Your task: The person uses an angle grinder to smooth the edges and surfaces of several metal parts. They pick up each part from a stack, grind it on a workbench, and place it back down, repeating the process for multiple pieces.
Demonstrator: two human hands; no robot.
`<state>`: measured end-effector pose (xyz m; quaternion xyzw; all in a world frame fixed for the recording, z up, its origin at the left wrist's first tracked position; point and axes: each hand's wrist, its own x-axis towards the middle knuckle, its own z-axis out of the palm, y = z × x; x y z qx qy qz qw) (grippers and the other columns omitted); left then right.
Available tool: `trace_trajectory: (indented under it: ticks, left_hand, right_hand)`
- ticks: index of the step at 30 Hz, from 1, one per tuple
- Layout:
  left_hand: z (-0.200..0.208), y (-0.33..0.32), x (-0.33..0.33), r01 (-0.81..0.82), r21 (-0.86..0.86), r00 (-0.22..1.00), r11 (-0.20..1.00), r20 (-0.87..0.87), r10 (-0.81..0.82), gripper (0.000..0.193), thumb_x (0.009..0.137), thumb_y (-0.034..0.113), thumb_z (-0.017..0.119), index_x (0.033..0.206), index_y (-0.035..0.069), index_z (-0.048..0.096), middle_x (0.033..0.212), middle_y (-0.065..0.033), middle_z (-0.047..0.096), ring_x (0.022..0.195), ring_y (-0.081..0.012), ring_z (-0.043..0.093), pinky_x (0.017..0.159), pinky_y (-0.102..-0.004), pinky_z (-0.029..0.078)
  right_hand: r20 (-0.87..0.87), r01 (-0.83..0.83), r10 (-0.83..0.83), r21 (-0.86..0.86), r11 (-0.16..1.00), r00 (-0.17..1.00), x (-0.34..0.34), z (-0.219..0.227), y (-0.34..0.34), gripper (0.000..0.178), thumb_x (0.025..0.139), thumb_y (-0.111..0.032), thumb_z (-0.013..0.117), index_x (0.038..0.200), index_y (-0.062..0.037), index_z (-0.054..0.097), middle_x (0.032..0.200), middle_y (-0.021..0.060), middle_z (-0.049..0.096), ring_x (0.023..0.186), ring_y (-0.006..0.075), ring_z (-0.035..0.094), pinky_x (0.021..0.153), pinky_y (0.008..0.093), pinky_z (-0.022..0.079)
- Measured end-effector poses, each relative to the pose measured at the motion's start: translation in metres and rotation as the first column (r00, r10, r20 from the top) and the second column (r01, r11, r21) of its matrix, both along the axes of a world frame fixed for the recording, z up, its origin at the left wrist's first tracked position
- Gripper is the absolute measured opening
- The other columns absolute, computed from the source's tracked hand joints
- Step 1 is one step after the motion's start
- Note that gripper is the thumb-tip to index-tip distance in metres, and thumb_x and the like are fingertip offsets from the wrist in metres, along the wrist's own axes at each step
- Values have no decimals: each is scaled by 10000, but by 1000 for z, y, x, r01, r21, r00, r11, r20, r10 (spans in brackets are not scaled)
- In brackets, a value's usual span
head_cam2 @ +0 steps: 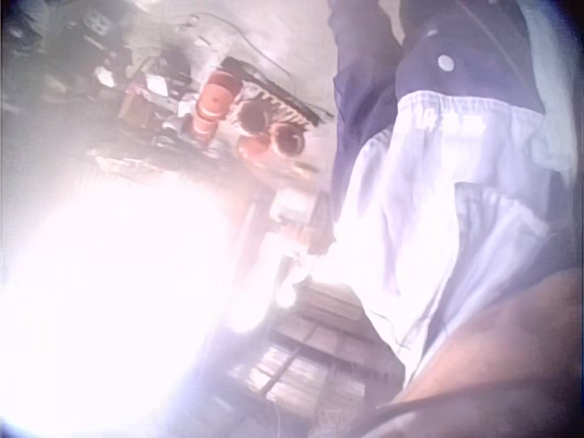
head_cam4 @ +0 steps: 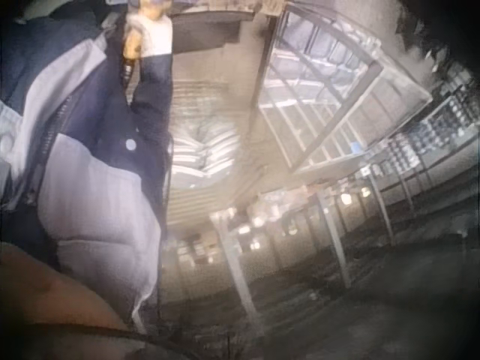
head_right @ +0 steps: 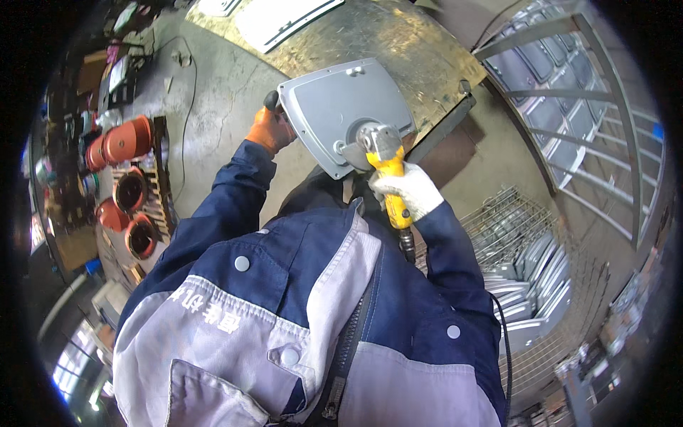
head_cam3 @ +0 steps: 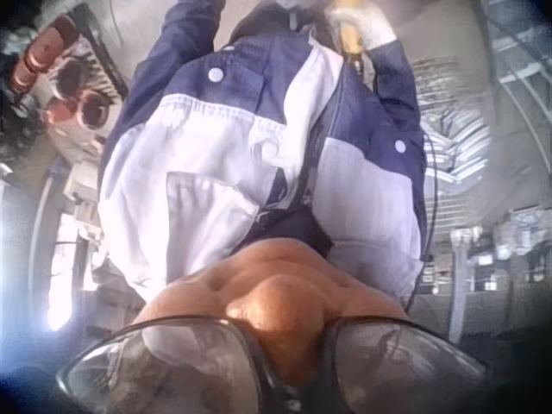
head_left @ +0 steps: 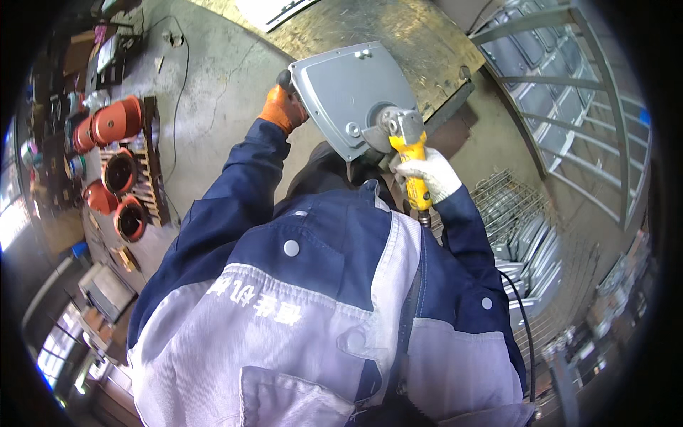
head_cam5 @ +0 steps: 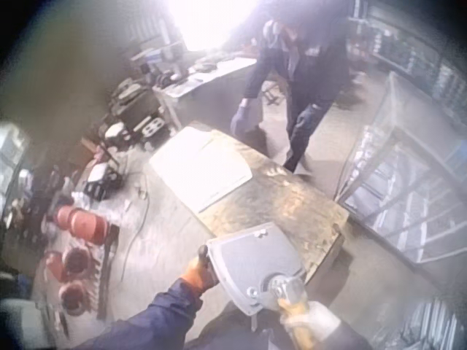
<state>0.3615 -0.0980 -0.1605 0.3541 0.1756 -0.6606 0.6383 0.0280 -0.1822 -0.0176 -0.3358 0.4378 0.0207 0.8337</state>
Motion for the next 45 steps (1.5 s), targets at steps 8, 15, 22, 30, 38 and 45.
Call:
trace_trajectory:
  ticks: [8, 15, 22, 30, 38, 45]
  left_hand:
    - [1, 15, -4, -19, -64, 993, 998, -116, 12, 858, 749, 616, 670, 1286, -19, 461, 1253, -161, 571, 1123, -338, 549, 970, -468, 440]
    - [4, 13, -16, 5, -103, 995, 995, -96, -15, 863, 785, 658, 594, 1277, -38, 462, 1214, -185, 594, 1079, -333, 576, 953, -446, 453]
    - [-27, 17, -13, 46, -77, 995, 996, -87, -53, 785, 836, 654, 521, 1228, -26, 510, 1184, -179, 613, 1022, -323, 607, 911, -446, 473]
    - [-11, 7, 3, 46, -129, 992, 991, -111, -60, 572, 876, 499, 593, 1149, -2, 559, 1046, -147, 666, 862, -272, 653, 792, -395, 522]
    - [-29, -27, 36, 209, 137, 910, 968, 336, -244, 247, 891, 301, 643, 972, 69, 619, 805, -48, 623, 680, -163, 591, 604, -315, 501]
    - [-51, -45, 84, 437, 458, -532, 774, 826, -187, 259, 839, 310, 698, 870, 70, 607, 678, -39, 595, 595, -166, 561, 538, -319, 474]
  right_hand:
    - [-15, -211, 211, 28, 977, 977, 96, -21, -44, 263, 799, -165, 702, 958, 24, 612, 757, 97, 628, 593, 170, 614, 520, 286, 516]
    - [-106, -290, 284, -57, 955, 953, 137, -36, -50, 213, 725, -157, 725, 836, -12, 616, 654, 67, 581, 479, 184, 582, 440, 294, 480]
    - [-129, -340, 334, -25, 940, 934, 144, -43, -55, 253, 748, -175, 729, 876, 8, 612, 692, 76, 602, 516, 166, 591, 465, 289, 492]
    - [-134, -448, 442, -18, 894, 887, 136, -39, -56, 249, 759, -188, 729, 892, 0, 634, 713, 66, 625, 552, 143, 588, 523, 270, 495]
    - [-87, -464, 471, 94, 881, 878, 134, -49, -59, 239, 741, -170, 737, 851, 7, 622, 655, 80, 605, 524, 156, 575, 506, 279, 469]
    - [-141, -538, 530, -24, 843, 836, 125, -73, -54, 256, 726, -153, 736, 892, 3, 618, 713, 82, 616, 614, 157, 589, 593, 290, 477]
